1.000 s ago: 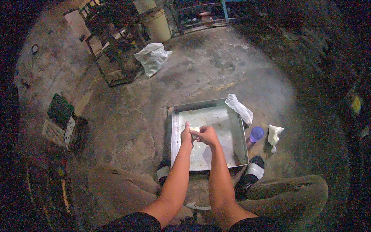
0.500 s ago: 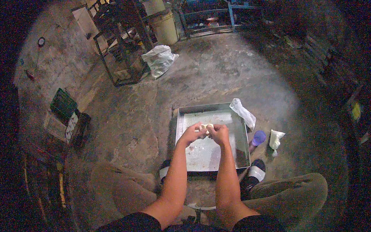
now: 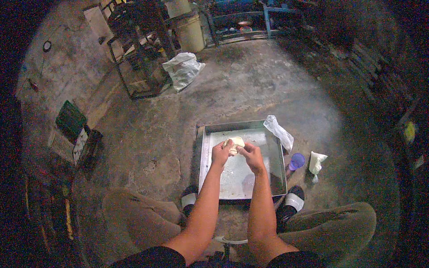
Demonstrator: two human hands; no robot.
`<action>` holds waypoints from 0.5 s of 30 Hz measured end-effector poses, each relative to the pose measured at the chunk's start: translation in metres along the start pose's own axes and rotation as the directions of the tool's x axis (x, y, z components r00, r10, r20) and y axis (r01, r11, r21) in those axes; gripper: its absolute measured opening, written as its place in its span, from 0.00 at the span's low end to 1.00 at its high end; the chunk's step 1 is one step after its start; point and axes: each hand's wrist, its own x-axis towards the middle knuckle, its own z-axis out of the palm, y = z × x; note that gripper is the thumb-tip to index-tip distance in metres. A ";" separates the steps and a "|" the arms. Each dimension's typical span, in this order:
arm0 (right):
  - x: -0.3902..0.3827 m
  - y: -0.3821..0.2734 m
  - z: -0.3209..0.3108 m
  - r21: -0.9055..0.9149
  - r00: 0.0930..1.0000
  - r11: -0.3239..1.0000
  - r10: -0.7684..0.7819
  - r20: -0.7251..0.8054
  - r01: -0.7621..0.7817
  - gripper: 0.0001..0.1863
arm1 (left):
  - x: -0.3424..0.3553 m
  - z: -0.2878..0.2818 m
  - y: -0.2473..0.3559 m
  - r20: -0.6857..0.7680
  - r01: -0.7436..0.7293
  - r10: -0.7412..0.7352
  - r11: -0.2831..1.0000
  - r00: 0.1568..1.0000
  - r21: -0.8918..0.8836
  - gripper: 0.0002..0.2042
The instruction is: The person takes small pieces of dough from a metal tray and rolls them between their palms into small shapes before placing them back on the tray.
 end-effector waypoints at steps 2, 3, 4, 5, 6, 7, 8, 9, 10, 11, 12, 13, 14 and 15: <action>0.003 -0.001 0.001 0.006 1.000 1.000 -0.026 -0.005 0.026 0.13 | -0.001 0.000 0.007 0.030 0.058 -0.053 0.976 0.998 -0.208 0.15; 0.004 -0.002 0.004 0.026 0.999 0.999 -0.041 0.001 0.041 0.12 | 0.007 -0.008 0.001 0.110 0.072 -0.044 0.962 0.993 -0.264 0.18; 0.006 -0.003 0.007 0.046 0.998 0.997 -0.056 0.008 0.056 0.12 | 0.008 -0.011 -0.002 0.153 0.070 -0.020 0.942 0.988 -0.328 0.18; 0.005 0.000 0.001 0.124 0.998 0.991 -0.056 0.008 0.055 0.12 | 0.005 -0.005 0.003 0.206 0.079 0.004 0.915 0.978 -0.395 0.19; 0.005 0.003 -0.004 0.202 0.998 0.978 -0.057 0.008 0.054 0.13 | 0.001 0.000 0.008 0.257 0.093 0.032 0.883 0.966 -0.459 0.20; 0.004 0.005 -0.010 0.278 0.998 0.959 -0.059 0.007 0.054 0.13 | -0.001 0.004 0.011 0.300 0.128 0.032 0.857 0.954 -0.499 0.21; 0.004 0.002 -0.005 0.310 0.998 0.950 -0.053 0.021 0.044 0.15 | -0.001 0.001 0.010 0.330 0.157 0.035 0.831 0.943 -0.534 0.22; 0.003 -0.002 0.001 0.341 0.998 0.940 -0.047 0.034 0.033 0.16 | -0.002 -0.002 0.010 0.362 0.187 0.039 0.803 0.931 -0.567 0.22; 0.002 -0.006 0.004 0.370 0.998 0.929 -0.042 0.046 0.022 0.18 | 0.000 -0.006 0.010 0.377 0.195 0.017 0.834 0.926 -0.516 0.22; 0.002 -0.011 0.003 0.382 0.996 0.923 0.006 0.087 -0.038 0.19 | 0.003 -0.013 0.008 0.387 0.201 -0.006 0.862 0.922 -0.465 0.22; 0.002 -0.017 0.000 0.391 0.990 0.915 0.053 0.128 -0.099 0.21 | 0.005 -0.019 0.006 0.397 0.207 -0.030 0.887 0.917 -0.412 0.21; 0.002 -0.021 -0.001 0.398 0.980 0.903 0.099 0.170 -0.161 0.22 | 0.007 -0.025 0.003 0.395 0.227 -0.064 0.896 0.917 -0.382 0.20; 0.001 -0.026 0.000 0.347 0.988 0.925 0.141 0.070 -0.157 0.22 | 0.007 -0.027 0.003 0.397 0.250 -0.098 0.901 0.913 -0.354 0.19; 0.001 -0.029 0.004 0.294 0.984 0.942 0.176 -0.033 -0.159 0.23 | 0.006 -0.027 0.003 0.397 0.273 -0.132 0.905 0.908 -0.325 0.18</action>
